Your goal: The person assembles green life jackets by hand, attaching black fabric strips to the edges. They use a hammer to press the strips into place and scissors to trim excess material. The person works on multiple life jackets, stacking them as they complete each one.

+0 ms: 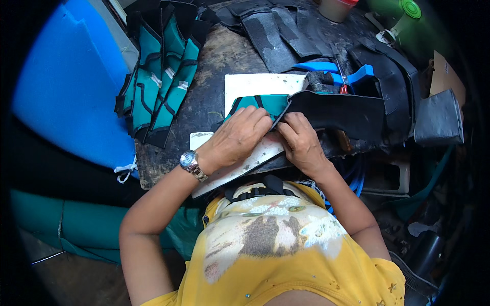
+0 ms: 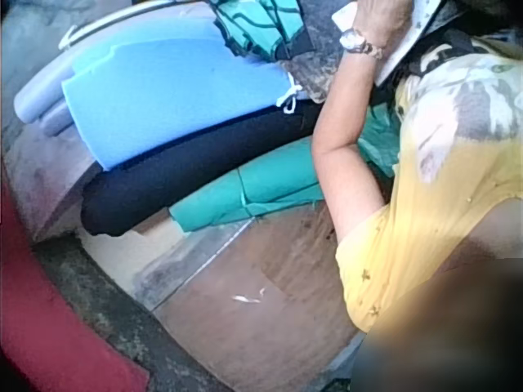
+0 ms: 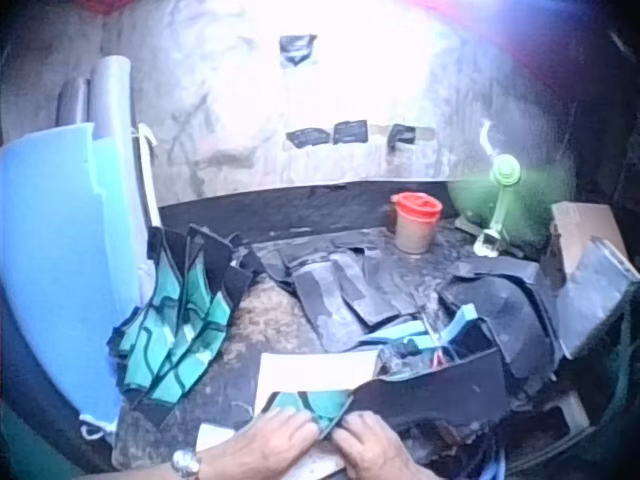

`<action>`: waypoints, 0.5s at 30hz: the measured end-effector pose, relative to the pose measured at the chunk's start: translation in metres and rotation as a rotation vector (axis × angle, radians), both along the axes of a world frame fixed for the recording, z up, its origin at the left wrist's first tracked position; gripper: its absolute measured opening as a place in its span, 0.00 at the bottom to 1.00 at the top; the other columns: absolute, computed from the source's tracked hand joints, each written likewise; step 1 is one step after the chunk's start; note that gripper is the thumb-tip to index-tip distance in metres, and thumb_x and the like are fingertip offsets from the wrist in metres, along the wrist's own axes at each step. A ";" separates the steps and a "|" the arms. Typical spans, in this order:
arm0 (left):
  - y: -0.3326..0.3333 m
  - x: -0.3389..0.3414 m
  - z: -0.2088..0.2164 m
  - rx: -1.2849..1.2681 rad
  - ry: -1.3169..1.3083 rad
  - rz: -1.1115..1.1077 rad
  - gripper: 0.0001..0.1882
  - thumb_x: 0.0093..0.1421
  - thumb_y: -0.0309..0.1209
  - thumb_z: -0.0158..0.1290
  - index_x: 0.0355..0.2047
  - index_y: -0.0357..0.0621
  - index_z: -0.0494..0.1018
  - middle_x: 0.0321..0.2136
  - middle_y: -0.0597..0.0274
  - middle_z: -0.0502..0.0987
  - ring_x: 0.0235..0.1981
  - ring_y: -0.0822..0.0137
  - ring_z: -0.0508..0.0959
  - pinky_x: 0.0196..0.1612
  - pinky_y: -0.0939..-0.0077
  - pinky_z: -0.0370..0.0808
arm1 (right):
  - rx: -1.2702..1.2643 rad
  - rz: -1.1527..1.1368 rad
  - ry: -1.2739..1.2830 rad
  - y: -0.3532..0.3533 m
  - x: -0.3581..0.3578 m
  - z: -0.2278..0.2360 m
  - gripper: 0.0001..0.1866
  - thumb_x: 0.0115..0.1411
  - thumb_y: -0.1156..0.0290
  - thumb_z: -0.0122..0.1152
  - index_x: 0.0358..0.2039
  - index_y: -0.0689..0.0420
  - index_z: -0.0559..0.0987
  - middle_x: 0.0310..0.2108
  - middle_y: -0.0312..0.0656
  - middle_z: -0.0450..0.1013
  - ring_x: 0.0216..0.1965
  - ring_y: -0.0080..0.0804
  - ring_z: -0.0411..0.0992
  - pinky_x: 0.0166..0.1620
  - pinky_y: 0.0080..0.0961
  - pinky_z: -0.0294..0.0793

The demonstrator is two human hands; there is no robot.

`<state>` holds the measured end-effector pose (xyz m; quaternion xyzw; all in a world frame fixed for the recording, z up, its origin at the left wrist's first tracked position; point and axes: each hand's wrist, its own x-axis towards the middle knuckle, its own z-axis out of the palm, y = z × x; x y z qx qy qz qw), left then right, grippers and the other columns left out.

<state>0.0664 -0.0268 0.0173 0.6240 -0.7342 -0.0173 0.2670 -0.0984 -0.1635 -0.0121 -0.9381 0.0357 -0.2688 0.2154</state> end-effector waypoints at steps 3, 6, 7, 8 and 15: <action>-0.003 0.001 -0.003 -0.034 0.147 0.053 0.13 0.57 0.24 0.59 0.40 0.36 0.69 0.33 0.48 0.72 0.35 0.49 0.74 0.38 0.60 0.72 | 0.013 0.003 -0.048 -0.001 0.003 -0.002 0.14 0.51 0.81 0.64 0.40 0.63 0.77 0.41 0.49 0.71 0.43 0.47 0.71 0.47 0.39 0.73; -0.003 0.002 -0.004 0.055 0.394 0.165 0.13 0.59 0.26 0.59 0.41 0.36 0.69 0.28 0.45 0.71 0.30 0.47 0.75 0.33 0.60 0.72 | 0.029 -0.012 -0.098 0.000 0.004 -0.005 0.14 0.51 0.81 0.64 0.40 0.64 0.76 0.42 0.50 0.71 0.44 0.48 0.71 0.48 0.39 0.73; -0.002 0.002 -0.004 0.100 0.477 0.211 0.13 0.60 0.27 0.59 0.41 0.36 0.68 0.27 0.44 0.71 0.28 0.45 0.75 0.32 0.60 0.71 | 0.037 -0.034 -0.078 0.001 0.005 -0.005 0.14 0.52 0.81 0.64 0.40 0.64 0.76 0.42 0.50 0.71 0.44 0.48 0.72 0.48 0.39 0.73; -0.001 0.003 -0.004 0.157 0.540 0.264 0.13 0.60 0.28 0.59 0.41 0.36 0.68 0.26 0.42 0.71 0.25 0.44 0.73 0.31 0.62 0.71 | 0.043 -0.044 -0.078 0.001 0.005 -0.006 0.14 0.52 0.81 0.63 0.41 0.63 0.76 0.42 0.50 0.71 0.45 0.48 0.72 0.48 0.39 0.73; -0.003 -0.005 0.003 0.274 0.390 0.432 0.16 0.63 0.30 0.58 0.44 0.33 0.68 0.27 0.46 0.77 0.26 0.58 0.78 0.32 0.66 0.73 | -0.042 0.046 0.021 -0.013 0.010 0.003 0.15 0.53 0.76 0.65 0.43 0.55 0.79 0.45 0.46 0.72 0.51 0.47 0.70 0.54 0.43 0.69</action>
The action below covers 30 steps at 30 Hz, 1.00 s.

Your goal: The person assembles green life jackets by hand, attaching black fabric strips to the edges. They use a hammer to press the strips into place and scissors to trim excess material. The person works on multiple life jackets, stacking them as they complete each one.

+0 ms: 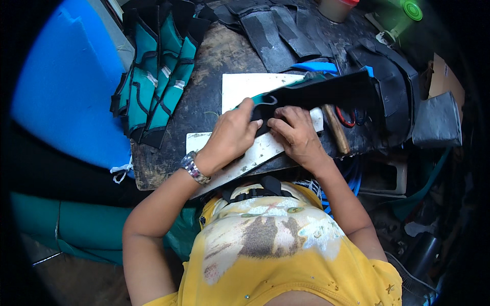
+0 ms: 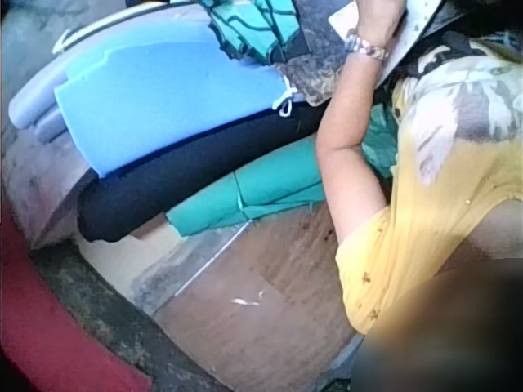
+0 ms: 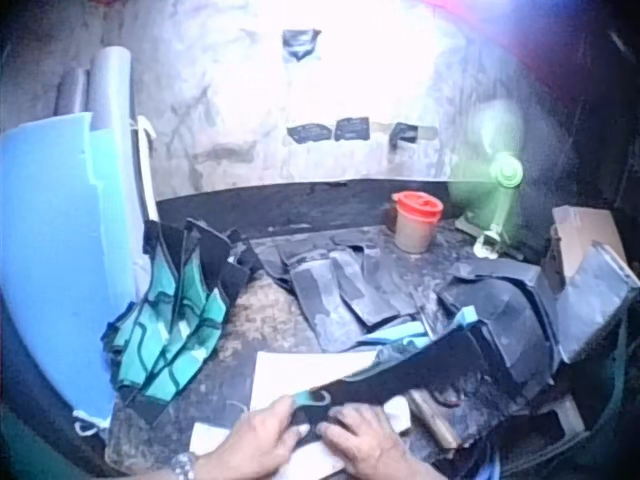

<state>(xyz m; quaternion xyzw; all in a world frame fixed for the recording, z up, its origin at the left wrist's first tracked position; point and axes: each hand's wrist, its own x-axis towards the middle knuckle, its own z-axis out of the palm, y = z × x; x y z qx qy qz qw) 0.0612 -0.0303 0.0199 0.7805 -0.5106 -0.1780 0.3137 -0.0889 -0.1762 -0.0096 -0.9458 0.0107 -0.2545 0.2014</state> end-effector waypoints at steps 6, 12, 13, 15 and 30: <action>0.031 0.007 0.045 0.264 0.452 0.058 0.12 0.71 0.29 0.48 0.47 0.33 0.73 0.35 0.49 0.81 0.34 0.63 0.84 0.34 0.70 0.81 | 0.144 0.254 0.130 -0.031 0.024 0.012 0.21 0.39 0.85 0.62 0.38 0.59 0.79 0.51 0.47 0.70 0.56 0.49 0.68 0.57 0.37 0.71; 0.025 -0.001 0.033 -0.207 -0.438 -0.298 0.31 0.48 0.31 0.62 0.53 0.35 0.70 0.39 0.49 0.76 0.43 0.53 0.76 0.54 0.54 0.67 | 0.509 0.623 0.449 -0.050 0.061 0.017 0.22 0.43 0.89 0.60 0.42 0.63 0.82 0.50 0.46 0.75 0.53 0.44 0.73 0.58 0.32 0.71; 0.026 -0.005 0.030 -0.110 -0.485 -0.267 0.26 0.49 0.30 0.61 0.50 0.35 0.72 0.36 0.50 0.76 0.40 0.55 0.76 0.52 0.56 0.67 | 0.552 0.553 0.485 -0.058 0.056 0.027 0.21 0.51 0.90 0.55 0.46 0.63 0.81 0.50 0.46 0.75 0.52 0.40 0.74 0.59 0.33 0.72; 0.027 -0.014 0.026 0.020 -0.565 -0.242 0.23 0.49 0.28 0.61 0.46 0.35 0.75 0.33 0.51 0.75 0.38 0.57 0.76 0.50 0.57 0.68 | 0.664 0.100 0.246 -0.064 0.043 0.049 0.12 0.55 0.85 0.60 0.39 0.61 0.83 0.43 0.43 0.78 0.44 0.34 0.78 0.48 0.27 0.78; -0.013 -0.006 0.023 0.001 0.194 0.112 0.21 0.66 0.39 0.53 0.32 0.27 0.77 0.24 0.38 0.76 0.25 0.45 0.78 0.34 0.58 0.73 | 0.139 -0.006 -0.026 0.024 -0.017 -0.010 0.23 0.50 0.83 0.62 0.49 0.64 0.79 0.48 0.51 0.71 0.49 0.48 0.71 0.54 0.39 0.73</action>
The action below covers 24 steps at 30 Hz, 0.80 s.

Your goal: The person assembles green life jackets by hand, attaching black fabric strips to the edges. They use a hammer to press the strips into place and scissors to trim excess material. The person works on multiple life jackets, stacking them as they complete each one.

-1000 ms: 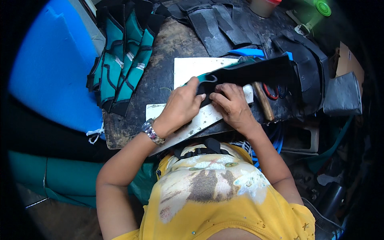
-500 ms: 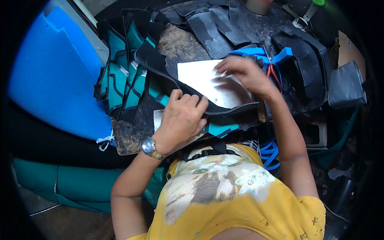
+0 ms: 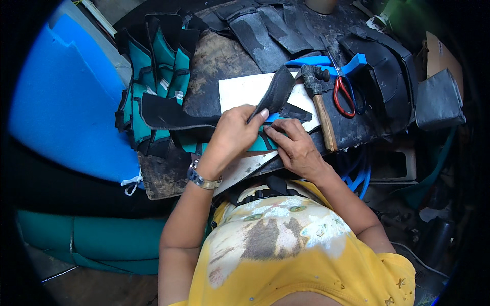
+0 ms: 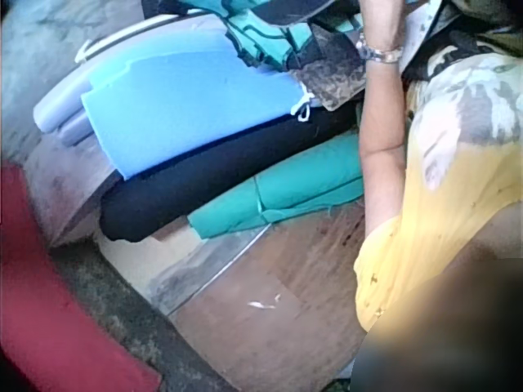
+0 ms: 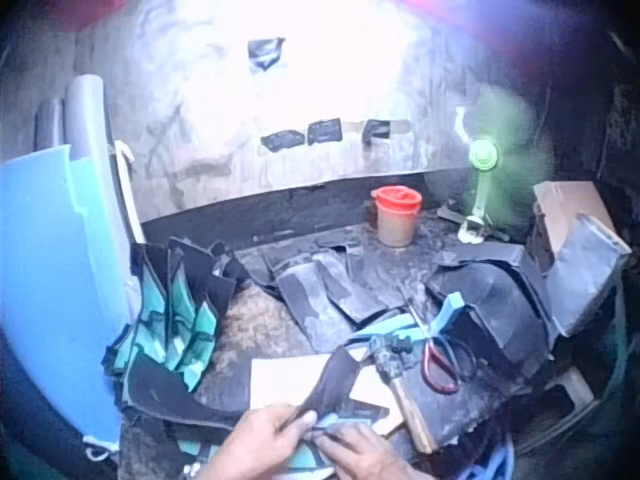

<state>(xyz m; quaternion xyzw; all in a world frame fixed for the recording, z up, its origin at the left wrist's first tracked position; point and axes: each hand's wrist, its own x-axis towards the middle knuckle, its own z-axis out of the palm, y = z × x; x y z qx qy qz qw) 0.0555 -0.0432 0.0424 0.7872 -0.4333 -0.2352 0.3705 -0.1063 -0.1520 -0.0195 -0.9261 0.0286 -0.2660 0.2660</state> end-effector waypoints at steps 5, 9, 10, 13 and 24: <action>-0.010 0.011 0.012 0.147 0.133 0.088 0.32 0.70 0.49 0.46 0.26 0.25 0.75 0.16 0.38 0.70 0.19 0.60 0.73 0.29 0.59 0.72 | 0.024 -0.019 0.062 0.002 0.000 0.003 0.27 0.50 0.82 0.64 0.54 0.62 0.77 0.50 0.53 0.66 0.51 0.49 0.68 0.55 0.41 0.72; -0.010 0.010 0.006 0.102 0.107 0.124 0.32 0.70 0.49 0.45 0.26 0.25 0.74 0.15 0.38 0.69 0.18 0.59 0.71 0.29 0.59 0.71 | 0.041 -0.047 0.082 0.005 0.002 0.006 0.27 0.50 0.82 0.64 0.54 0.61 0.77 0.50 0.53 0.65 0.50 0.49 0.67 0.56 0.41 0.71; -0.010 0.010 0.004 0.080 0.094 0.120 0.33 0.70 0.49 0.45 0.25 0.25 0.73 0.15 0.39 0.68 0.18 0.59 0.69 0.28 0.59 0.71 | 0.043 -0.054 0.073 0.006 0.003 0.007 0.27 0.50 0.82 0.64 0.54 0.61 0.77 0.49 0.53 0.65 0.50 0.49 0.67 0.55 0.41 0.71; -0.009 0.012 0.001 0.056 0.081 0.116 0.33 0.70 0.48 0.45 0.23 0.25 0.70 0.14 0.42 0.64 0.17 0.61 0.65 0.27 0.58 0.68 | 0.030 -0.105 0.087 0.010 0.006 0.007 0.26 0.51 0.82 0.63 0.53 0.62 0.77 0.49 0.53 0.65 0.49 0.49 0.67 0.54 0.41 0.71; 0.006 -0.003 -0.005 0.004 0.121 0.138 0.31 0.71 0.46 0.45 0.21 0.26 0.67 0.14 0.45 0.58 0.16 0.63 0.60 0.24 0.58 0.64 | 0.160 -0.061 0.048 0.001 0.008 0.008 0.21 0.52 0.84 0.61 0.48 0.64 0.79 0.45 0.52 0.66 0.44 0.45 0.69 0.51 0.38 0.73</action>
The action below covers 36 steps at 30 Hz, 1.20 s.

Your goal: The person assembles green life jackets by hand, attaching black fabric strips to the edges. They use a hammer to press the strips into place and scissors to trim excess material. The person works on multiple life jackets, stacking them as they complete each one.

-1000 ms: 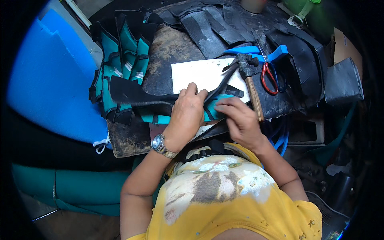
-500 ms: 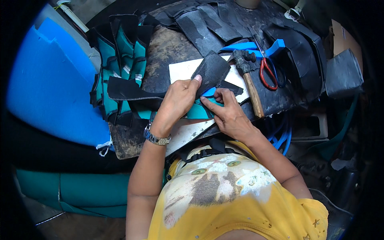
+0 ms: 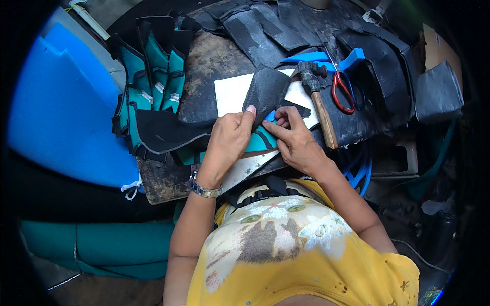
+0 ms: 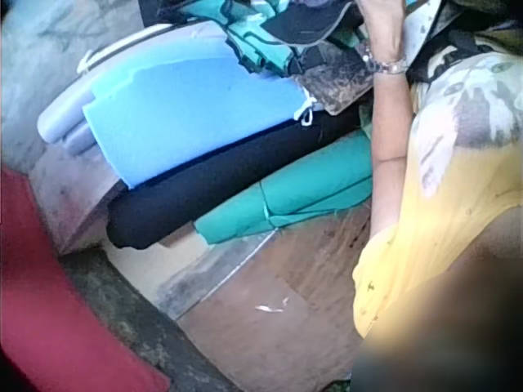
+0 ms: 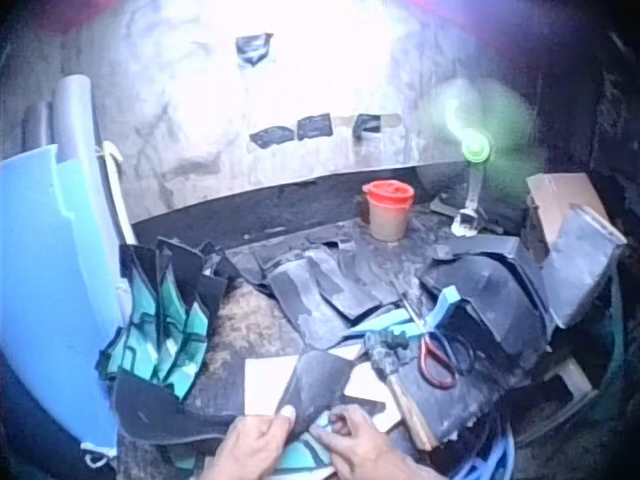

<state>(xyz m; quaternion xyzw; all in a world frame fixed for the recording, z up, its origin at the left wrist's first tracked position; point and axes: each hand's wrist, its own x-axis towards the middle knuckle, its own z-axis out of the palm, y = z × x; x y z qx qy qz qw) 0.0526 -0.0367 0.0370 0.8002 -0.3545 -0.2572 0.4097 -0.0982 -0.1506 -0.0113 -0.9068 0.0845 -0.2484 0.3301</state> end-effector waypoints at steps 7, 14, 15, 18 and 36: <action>0.005 -0.001 0.004 0.020 -0.076 -0.136 0.28 0.69 0.45 0.47 0.23 0.28 0.73 0.16 0.35 0.66 0.17 0.44 0.71 0.27 0.54 0.69 | 0.001 -0.108 0.037 0.004 0.003 -0.004 0.21 0.53 0.86 0.60 0.49 0.63 0.79 0.48 0.53 0.65 0.45 0.43 0.69 0.50 0.35 0.73; -0.005 -0.014 0.001 0.084 -0.244 -0.072 0.25 0.67 0.46 0.50 0.26 0.32 0.77 0.20 0.35 0.74 0.26 0.37 0.78 0.31 0.51 0.73 | -0.181 -0.100 0.006 0.003 -0.005 -0.003 0.21 0.54 0.82 0.61 0.51 0.62 0.79 0.51 0.58 0.65 0.47 0.49 0.70 0.52 0.40 0.74; -0.005 -0.011 0.001 0.060 -0.158 -0.055 0.28 0.69 0.46 0.48 0.24 0.30 0.74 0.19 0.36 0.72 0.20 0.42 0.76 0.29 0.54 0.71 | -0.157 -0.105 0.012 0.003 -0.005 -0.003 0.21 0.54 0.82 0.61 0.50 0.62 0.79 0.51 0.58 0.65 0.47 0.49 0.70 0.52 0.39 0.74; -0.002 -0.001 0.003 0.078 0.122 -0.093 0.30 0.70 0.46 0.46 0.22 0.28 0.71 0.17 0.39 0.68 0.17 0.51 0.68 0.27 0.57 0.67 | -0.070 -0.125 0.023 0.002 -0.004 -0.004 0.21 0.53 0.84 0.61 0.50 0.62 0.80 0.51 0.56 0.65 0.48 0.47 0.69 0.53 0.37 0.73; 0.001 -0.018 -0.001 -0.034 -0.125 -0.108 0.28 0.72 0.40 0.45 0.19 0.29 0.69 0.19 0.35 0.69 0.22 0.38 0.72 0.28 0.51 0.65 | -0.061 -0.112 -0.058 -0.004 -0.007 -0.011 0.21 0.55 0.88 0.59 0.50 0.64 0.79 0.52 0.56 0.63 0.47 0.43 0.70 0.51 0.32 0.75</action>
